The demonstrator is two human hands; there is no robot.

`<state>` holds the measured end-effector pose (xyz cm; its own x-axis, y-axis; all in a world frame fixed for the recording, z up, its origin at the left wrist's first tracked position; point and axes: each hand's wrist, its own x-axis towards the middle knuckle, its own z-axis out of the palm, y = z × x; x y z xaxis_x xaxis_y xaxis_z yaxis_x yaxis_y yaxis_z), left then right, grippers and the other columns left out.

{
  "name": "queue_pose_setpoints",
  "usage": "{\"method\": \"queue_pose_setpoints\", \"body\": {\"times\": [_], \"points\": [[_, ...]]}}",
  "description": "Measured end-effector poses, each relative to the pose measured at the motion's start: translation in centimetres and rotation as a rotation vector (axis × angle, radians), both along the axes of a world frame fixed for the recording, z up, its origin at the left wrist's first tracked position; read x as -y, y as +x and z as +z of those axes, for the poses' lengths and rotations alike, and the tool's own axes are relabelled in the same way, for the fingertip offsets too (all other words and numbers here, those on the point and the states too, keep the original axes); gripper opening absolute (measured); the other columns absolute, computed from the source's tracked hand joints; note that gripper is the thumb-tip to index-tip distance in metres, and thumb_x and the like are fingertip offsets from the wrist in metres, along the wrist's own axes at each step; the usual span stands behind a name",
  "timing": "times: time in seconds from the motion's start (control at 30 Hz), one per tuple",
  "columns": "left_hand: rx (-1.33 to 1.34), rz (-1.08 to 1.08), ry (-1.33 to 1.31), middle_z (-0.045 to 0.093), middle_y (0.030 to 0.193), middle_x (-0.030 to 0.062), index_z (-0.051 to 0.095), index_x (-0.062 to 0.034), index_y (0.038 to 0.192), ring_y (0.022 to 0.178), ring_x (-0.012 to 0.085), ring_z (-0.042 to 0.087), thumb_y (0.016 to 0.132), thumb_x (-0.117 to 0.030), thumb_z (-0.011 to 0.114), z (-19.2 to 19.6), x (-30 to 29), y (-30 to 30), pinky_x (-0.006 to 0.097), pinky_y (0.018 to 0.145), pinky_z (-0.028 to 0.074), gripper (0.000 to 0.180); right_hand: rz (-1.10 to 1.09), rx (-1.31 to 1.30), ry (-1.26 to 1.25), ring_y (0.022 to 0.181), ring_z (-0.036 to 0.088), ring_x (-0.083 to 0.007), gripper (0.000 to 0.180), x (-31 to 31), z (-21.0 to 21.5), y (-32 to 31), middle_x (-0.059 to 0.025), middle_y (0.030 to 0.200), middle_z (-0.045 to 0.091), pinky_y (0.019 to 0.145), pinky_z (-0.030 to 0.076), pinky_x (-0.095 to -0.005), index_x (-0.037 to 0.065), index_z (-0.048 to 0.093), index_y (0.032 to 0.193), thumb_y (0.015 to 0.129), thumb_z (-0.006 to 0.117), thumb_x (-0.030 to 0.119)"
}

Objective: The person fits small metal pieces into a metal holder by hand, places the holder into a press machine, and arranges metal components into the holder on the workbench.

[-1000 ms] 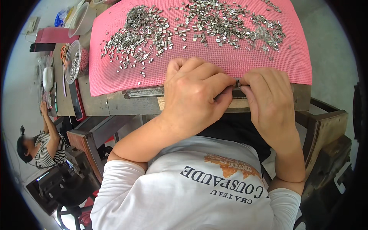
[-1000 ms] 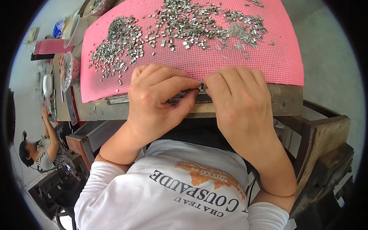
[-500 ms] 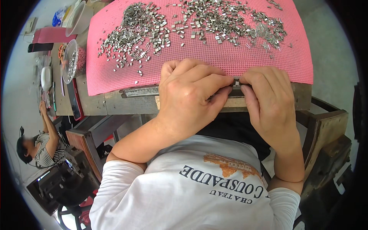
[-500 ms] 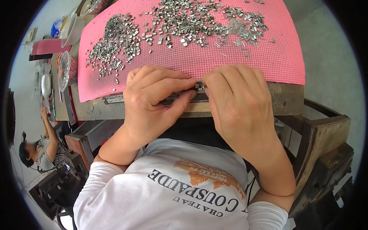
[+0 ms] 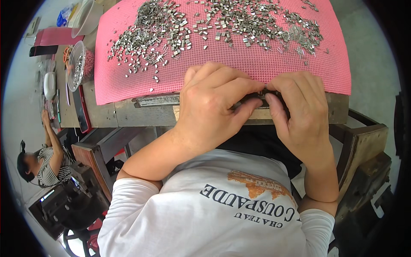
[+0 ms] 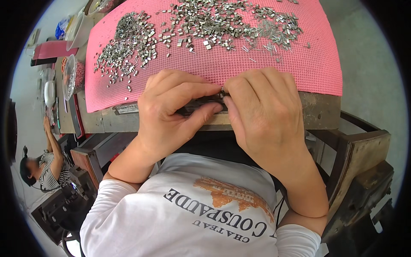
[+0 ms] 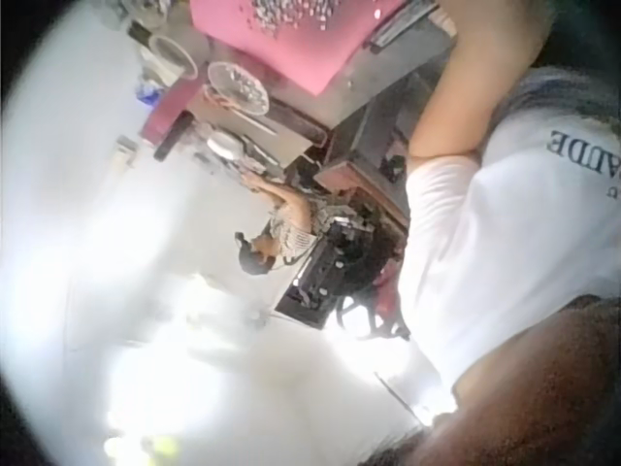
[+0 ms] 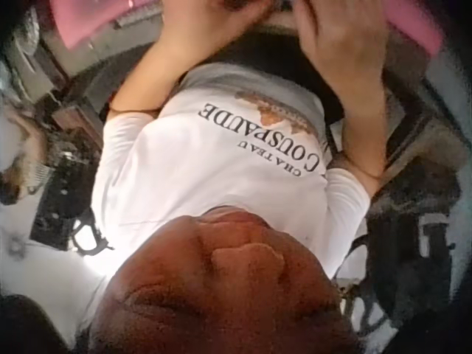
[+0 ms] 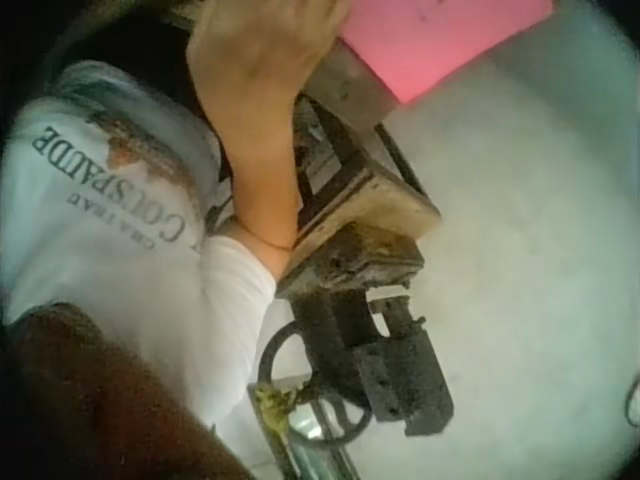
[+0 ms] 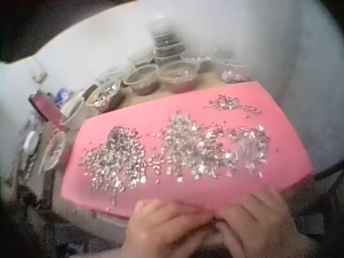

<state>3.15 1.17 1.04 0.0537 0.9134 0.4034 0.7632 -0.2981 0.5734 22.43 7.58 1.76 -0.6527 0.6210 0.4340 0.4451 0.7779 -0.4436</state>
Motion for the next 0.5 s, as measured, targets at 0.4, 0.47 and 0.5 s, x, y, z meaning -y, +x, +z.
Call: {"method": "queue_pose_setpoints", "body": {"times": [0.4,0.47,0.5], "points": [[-0.054,0.001,0.023,0.074,0.094,0.0059,0.078,-0.0083,0.094,0.091,0.0259,0.067,0.069,-0.005,0.087,0.0,1.2,-2.3,0.037,0.083,0.050,0.026,0.053,0.005,0.045,0.090,0.063,-0.0269,0.032,0.1,-0.1,-0.8,-0.0064,0.093,0.064,0.078,0.045,-0.0411,0.006,0.066,0.098,0.069,0.074,-0.001],[-0.076,-0.011,0.029,0.074,0.093,0.0051,0.078,-0.0086,0.093,0.090,0.0255,0.067,0.071,-0.005,0.086,0.0,1.1,-2.3,0.037,0.082,0.049,0.024,0.066,0.001,0.037,0.088,0.062,-0.0313,0.020,0.2,0.2,-1.2,-0.0101,0.094,0.065,0.080,0.045,-0.0435,0.003,0.065,0.098,0.080,0.072,-0.002],[-0.089,-0.020,0.023,0.074,0.093,0.0044,0.078,-0.0090,0.093,0.090,0.0250,0.068,0.072,-0.005,0.085,0.0,1.2,-2.5,0.037,0.083,0.049,0.023,0.066,0.002,0.038,0.088,0.062,-0.0313,0.020,0.3,0.2,-1.3,-0.0101,0.094,0.065,0.080,0.045,-0.0435,0.003,0.065,0.098,0.080,0.072,-0.002]]}}
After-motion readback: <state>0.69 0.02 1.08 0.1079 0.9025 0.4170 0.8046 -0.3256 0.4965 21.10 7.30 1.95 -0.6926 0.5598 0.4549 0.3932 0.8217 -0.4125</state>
